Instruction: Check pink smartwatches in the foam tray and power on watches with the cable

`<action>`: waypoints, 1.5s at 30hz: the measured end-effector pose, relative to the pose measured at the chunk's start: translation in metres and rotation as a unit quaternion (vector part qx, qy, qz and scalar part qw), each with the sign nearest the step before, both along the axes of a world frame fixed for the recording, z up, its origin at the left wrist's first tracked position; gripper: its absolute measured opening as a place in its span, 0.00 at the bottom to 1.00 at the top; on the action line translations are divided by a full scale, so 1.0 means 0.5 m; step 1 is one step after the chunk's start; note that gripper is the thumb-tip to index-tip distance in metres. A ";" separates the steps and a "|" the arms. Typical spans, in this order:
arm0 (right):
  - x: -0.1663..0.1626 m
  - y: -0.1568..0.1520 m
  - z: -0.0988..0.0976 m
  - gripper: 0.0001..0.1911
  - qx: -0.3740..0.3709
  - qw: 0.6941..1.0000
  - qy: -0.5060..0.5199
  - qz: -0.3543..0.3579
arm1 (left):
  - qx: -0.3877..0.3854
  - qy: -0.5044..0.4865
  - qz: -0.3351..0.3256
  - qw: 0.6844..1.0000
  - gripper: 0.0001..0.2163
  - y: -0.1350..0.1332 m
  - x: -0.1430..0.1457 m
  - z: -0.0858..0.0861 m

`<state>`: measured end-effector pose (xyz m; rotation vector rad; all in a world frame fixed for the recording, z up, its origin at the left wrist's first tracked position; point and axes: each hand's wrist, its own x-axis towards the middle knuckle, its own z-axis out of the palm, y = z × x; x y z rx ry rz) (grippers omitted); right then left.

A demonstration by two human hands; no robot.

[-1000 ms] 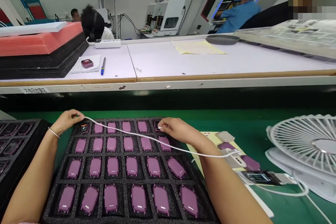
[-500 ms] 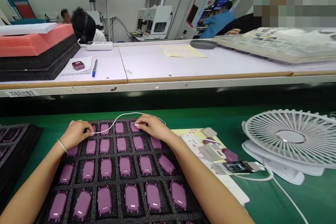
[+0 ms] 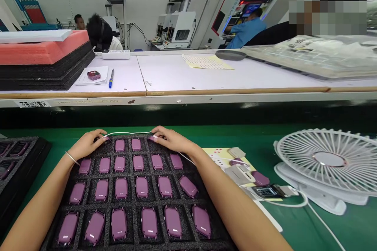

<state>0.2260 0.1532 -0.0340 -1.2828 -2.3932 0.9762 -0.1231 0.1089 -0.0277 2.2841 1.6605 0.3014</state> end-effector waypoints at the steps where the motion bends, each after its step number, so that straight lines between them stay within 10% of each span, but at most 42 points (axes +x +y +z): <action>1: 0.004 0.004 0.002 0.22 -0.029 0.999 0.022 -0.002 | -0.008 -0.016 -0.003 1.000 0.19 0.004 -0.005 -0.003; 28: -0.040 0.015 0.022 0.20 -0.010 0.993 -0.119 0.012 | -0.073 0.008 0.021 0.997 0.25 0.013 -0.004 -0.032; 36: -0.058 0.012 0.016 0.13 0.067 0.991 -0.081 -0.081 | -0.069 0.020 0.024 0.997 0.23 0.015 0.001 -0.032; 45: -0.126 -0.024 -0.019 0.07 0.143 0.984 -0.040 0.094 | -0.072 0.015 0.034 0.997 0.22 0.009 0.006 -0.029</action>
